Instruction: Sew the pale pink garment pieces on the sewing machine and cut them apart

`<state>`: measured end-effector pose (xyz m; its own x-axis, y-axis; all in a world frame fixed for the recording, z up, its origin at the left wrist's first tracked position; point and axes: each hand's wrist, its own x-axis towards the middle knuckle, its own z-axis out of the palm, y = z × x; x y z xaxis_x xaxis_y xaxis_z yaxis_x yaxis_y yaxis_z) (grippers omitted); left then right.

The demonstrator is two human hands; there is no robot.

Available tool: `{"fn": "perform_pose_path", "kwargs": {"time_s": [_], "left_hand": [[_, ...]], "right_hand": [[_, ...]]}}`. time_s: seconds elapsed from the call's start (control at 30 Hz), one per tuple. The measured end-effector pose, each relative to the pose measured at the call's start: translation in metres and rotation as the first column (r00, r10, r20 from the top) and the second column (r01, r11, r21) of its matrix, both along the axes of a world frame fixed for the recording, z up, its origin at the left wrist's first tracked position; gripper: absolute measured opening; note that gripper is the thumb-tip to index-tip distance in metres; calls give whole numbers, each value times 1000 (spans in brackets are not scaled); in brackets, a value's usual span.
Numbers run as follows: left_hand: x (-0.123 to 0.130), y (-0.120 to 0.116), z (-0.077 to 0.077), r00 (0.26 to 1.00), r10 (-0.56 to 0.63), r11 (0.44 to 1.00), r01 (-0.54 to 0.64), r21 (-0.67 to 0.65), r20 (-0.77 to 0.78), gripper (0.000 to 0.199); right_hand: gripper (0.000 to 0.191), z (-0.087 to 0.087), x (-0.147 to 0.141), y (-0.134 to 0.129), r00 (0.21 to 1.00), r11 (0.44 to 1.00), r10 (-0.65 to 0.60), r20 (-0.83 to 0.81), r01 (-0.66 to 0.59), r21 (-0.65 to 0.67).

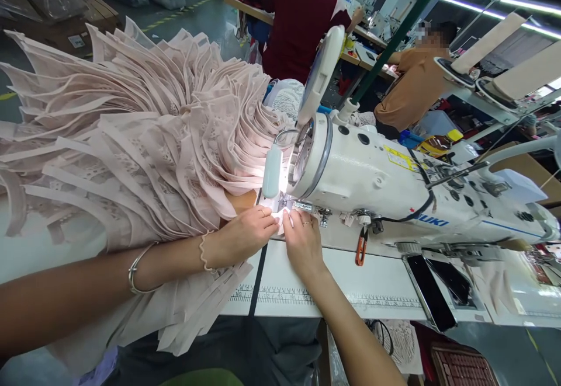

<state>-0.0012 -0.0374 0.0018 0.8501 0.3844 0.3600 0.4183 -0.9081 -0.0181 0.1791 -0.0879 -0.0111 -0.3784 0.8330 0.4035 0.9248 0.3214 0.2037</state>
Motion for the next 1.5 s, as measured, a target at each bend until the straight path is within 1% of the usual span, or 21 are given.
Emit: {"fn": "perform_pose_path", "kwargs": {"time_s": [0.1, 0.23, 0.33, 0.47, 0.57, 0.73, 0.97, 1.2, 1.5], "left_hand": [[4, -3, -6, 999, -39, 999, 38, 28, 38, 25], [5, -4, -13, 999, -47, 997, 47, 68, 7, 32], [4, -3, -14, 998, -54, 996, 55, 68, -10, 35], [4, -3, -12, 999, -43, 998, 43, 52, -2, 34], [5, -2, -12, 999, -37, 997, 37, 75, 5, 34], [5, -1, -12, 998, -54, 994, 51, 95, 30, 33], [5, 1, -7, 999, -37, 998, 37, 43, 12, 35], [5, 3, -8, 999, -23, 1000, 24, -8, 46, 33], [5, 5, -10, 1000, -5, 999, 4, 33, 23, 32]], "right_hand": [[40, -3, 4, 2, 999, 999, 38, -16, -38, -12], [50, -8, 11, 7, 999, 998, -27, -37, 25, -56], [56, -12, 13, 10, 996, 994, -66, -68, 59, -92], [60, -15, 15, 9, 992, 989, -97, -82, 88, -116], [62, -15, 15, 9, 990, 986, -119, -81, 108, -130], [60, -13, 13, 10, 985, 976, -154, -82, 138, -168], [66, -7, 11, 12, 979, 961, -198, -55, 183, -207], [68, 1, 7, 13, 965, 923, -261, -4, 248, -295], [68, 5, 2, 13, 950, 885, -311, 34, 302, -355]]}}
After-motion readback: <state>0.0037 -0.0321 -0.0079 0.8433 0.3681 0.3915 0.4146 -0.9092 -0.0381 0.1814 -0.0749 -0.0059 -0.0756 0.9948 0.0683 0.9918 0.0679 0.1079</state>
